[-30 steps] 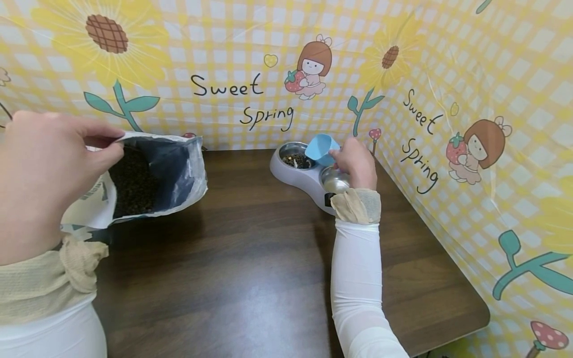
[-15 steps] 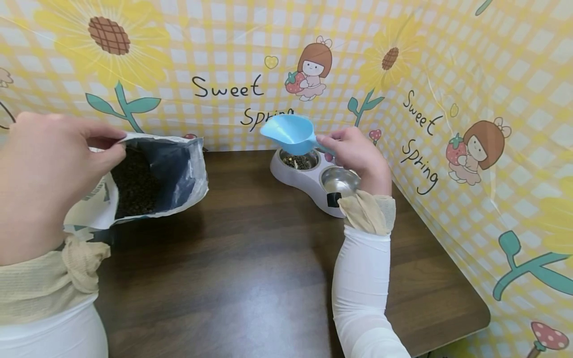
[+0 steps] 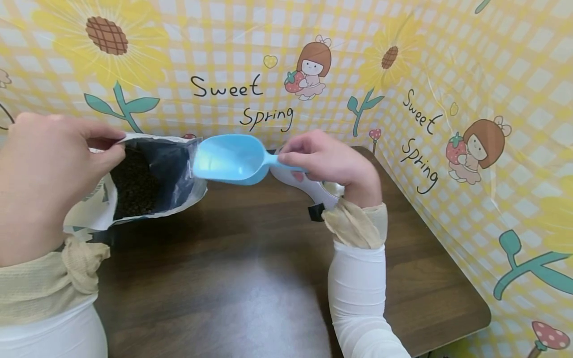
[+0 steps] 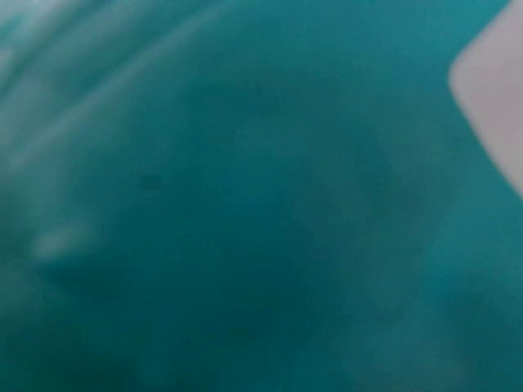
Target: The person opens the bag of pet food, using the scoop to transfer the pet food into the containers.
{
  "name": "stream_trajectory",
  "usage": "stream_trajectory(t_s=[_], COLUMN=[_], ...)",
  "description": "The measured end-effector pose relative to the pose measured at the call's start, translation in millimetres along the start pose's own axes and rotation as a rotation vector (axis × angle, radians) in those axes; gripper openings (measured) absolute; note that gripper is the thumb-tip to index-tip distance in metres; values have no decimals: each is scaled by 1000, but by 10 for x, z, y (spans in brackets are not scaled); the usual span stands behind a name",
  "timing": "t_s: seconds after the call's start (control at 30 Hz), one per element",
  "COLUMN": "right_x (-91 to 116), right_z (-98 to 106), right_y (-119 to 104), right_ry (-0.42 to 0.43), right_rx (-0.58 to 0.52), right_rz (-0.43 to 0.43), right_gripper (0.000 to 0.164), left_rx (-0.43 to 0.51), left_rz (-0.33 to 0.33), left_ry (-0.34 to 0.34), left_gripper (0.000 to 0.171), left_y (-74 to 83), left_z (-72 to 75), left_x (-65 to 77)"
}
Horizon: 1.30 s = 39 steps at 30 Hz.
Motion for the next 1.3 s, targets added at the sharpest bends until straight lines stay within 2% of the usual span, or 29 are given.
stream_trajectory(t_s=[0.17, 0.3, 0.43, 0.57, 0.7, 0.93, 1.13, 1.3], right_x=[-264, -481, -673, -830, -965, -1134, -1224, -1298], right_z=[-312, -628, -916, -1120, -1260, -1413, -1418, -1443], right_y=[-309, -512, -660, -764, -819, -908, -880, -775], right_ry=[-12, 16, 100, 155, 168, 229, 240, 183], right_rx=[167, 378, 652, 804, 870, 953, 953, 890], right_rz=[60, 64, 33, -17, -57, -58, -73, -56], right_gripper=[19, 21, 23, 24, 25, 18, 21, 23], left_rx=[-19, -40, -47, -56, -61, -73, -67, -68], left_rz=[-9, -14, -29, -50, -61, -69, -85, -92], left_ry=[-7, -31, -37, -16, -6, -16, -6, -2], left_gripper=[25, 25, 25, 25, 25, 23, 21, 21], left_y=[6, 29, 67, 94, 101, 113, 144, 156], left_z=[-10, -22, -20, 1, 15, -4, -22, -34], left_x=[-2, -11, -17, -26, -36, -41, -25, -15])
Point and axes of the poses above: each hand's wrist, its own x-axis away from the middle knuckle, its own z-axis out of the back of the hand, y = z × x, the point moved 7 cm from there along -x, towards the middle knuckle, and after that the axes turned 8 degrees about -y, right-handed, at the moved point
